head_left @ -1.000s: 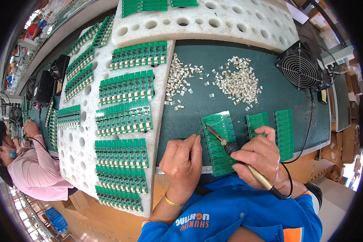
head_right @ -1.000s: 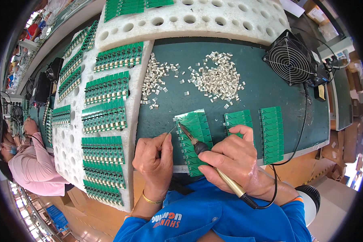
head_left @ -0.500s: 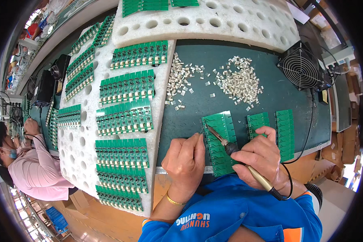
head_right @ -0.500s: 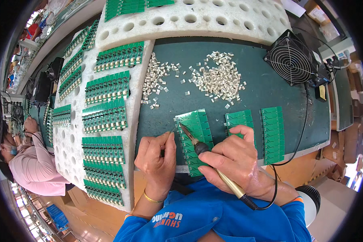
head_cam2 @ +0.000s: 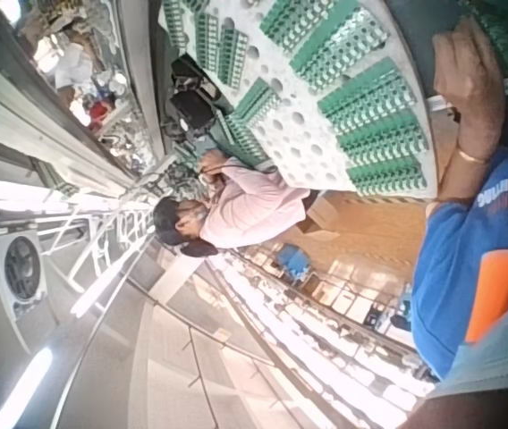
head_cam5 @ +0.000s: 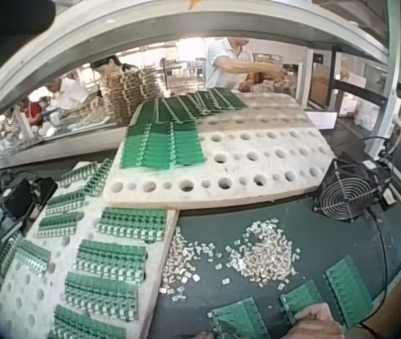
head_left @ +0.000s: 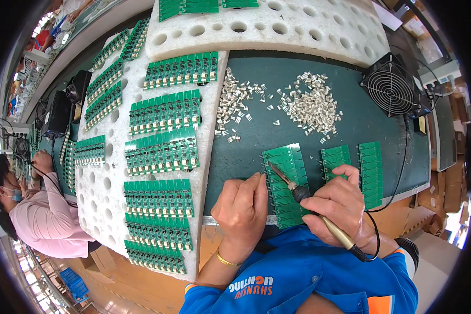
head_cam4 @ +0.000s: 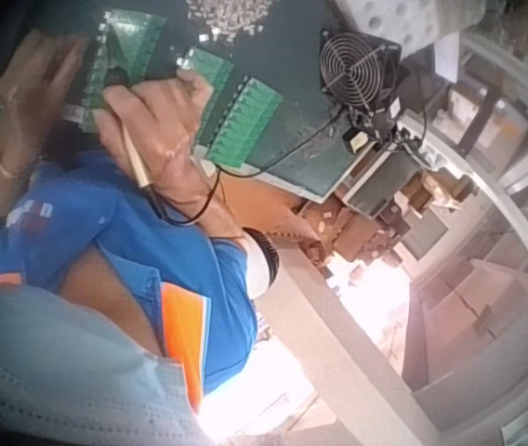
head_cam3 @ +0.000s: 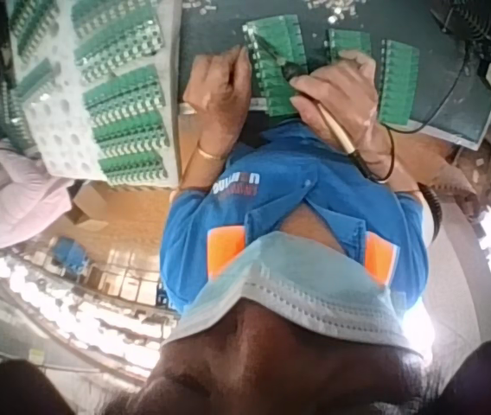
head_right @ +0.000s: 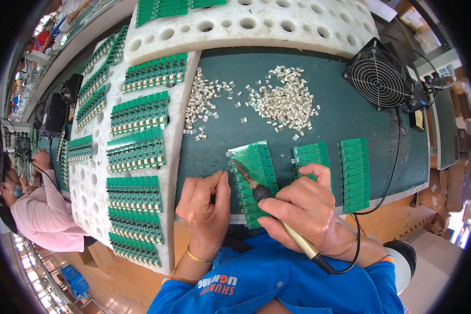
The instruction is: The person solders components onto a circuit board strip using a soldering iron and wire, places the soldered board onto a foam rack, and solders components onto another circuit board strip.
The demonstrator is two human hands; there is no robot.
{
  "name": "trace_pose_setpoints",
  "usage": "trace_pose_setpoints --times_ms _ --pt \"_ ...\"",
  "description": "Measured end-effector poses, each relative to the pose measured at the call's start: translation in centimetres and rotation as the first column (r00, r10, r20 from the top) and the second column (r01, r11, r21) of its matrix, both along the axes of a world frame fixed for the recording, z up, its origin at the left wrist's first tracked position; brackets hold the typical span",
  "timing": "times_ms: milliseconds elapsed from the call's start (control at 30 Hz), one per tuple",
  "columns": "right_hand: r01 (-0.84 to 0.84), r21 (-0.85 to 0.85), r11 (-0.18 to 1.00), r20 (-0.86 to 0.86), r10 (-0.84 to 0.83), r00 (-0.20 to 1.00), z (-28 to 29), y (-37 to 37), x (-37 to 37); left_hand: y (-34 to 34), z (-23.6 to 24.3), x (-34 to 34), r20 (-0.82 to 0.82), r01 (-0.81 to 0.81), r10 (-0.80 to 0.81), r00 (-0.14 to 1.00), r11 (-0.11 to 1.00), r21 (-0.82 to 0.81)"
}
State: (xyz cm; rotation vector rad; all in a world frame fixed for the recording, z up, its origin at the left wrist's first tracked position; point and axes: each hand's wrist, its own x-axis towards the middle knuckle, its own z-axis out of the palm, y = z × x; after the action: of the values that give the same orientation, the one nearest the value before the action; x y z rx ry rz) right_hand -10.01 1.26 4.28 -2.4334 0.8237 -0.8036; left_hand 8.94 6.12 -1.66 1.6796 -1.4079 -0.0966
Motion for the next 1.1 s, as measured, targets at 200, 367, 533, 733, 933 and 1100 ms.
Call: trace_pose_setpoints --times_ms 200,367,533,733,933,1100 --pt "-0.006 0.004 1.000 -0.006 0.006 1.000 0.10 0.21 -0.03 0.12 -0.08 0.03 0.006 0.007 -0.007 1.000 1.000 -0.010" --pt "-0.006 0.005 1.000 -0.014 0.006 1.000 0.23 0.36 -0.12 0.15 -0.10 0.04 0.002 0.009 -0.009 1.000 1.000 -0.005" --pt "-0.010 0.006 1.000 -0.015 0.010 1.000 0.26 0.48 -0.21 0.23 0.02 0.03 0.001 0.011 -0.011 1.000 1.000 -0.002" --pt "-0.008 0.018 1.000 -0.018 0.008 1.000 0.33 0.64 -0.28 0.20 -0.31 0.02 0.001 0.007 -0.007 1.000 1.000 -0.016" --pt "-0.017 0.032 0.999 -0.015 0.018 1.000 0.38 0.66 -0.30 0.16 -0.40 0.05 0.004 0.006 -0.006 1.000 0.999 -0.035" --pt "-0.014 0.027 1.000 -0.010 0.015 1.000 0.35 0.67 -0.31 0.22 -0.42 0.02 -0.001 0.001 -0.001 1.000 0.999 -0.039"
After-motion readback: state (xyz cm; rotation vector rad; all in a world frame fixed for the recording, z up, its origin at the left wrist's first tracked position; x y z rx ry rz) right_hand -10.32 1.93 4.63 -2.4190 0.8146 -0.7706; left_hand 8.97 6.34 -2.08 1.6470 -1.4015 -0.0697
